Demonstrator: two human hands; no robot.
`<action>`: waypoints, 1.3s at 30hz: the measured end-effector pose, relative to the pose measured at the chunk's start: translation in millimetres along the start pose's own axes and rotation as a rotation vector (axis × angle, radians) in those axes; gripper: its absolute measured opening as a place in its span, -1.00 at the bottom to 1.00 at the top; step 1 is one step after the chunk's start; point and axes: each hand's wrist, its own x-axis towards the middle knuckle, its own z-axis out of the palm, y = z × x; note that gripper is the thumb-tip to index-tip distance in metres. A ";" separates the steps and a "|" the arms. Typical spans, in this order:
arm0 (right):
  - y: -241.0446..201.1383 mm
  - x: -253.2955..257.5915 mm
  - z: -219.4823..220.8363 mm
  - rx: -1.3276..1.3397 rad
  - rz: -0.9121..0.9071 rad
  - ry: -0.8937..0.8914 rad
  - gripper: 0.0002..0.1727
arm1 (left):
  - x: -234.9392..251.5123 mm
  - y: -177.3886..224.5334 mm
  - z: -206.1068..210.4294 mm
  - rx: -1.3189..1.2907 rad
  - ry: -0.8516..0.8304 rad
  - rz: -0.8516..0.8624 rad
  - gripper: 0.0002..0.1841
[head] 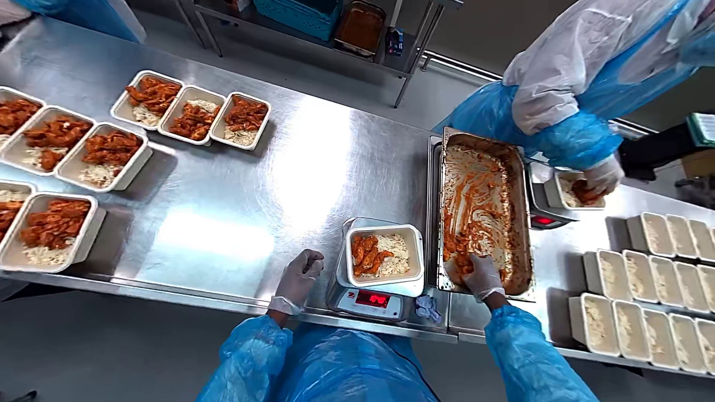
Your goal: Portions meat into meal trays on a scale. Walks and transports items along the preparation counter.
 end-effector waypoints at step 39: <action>-209.2 -107.6 -66.1 0.400 -0.458 -0.014 -0.51 | -11.3 29.2 21.9 -0.137 -0.120 0.039 -0.76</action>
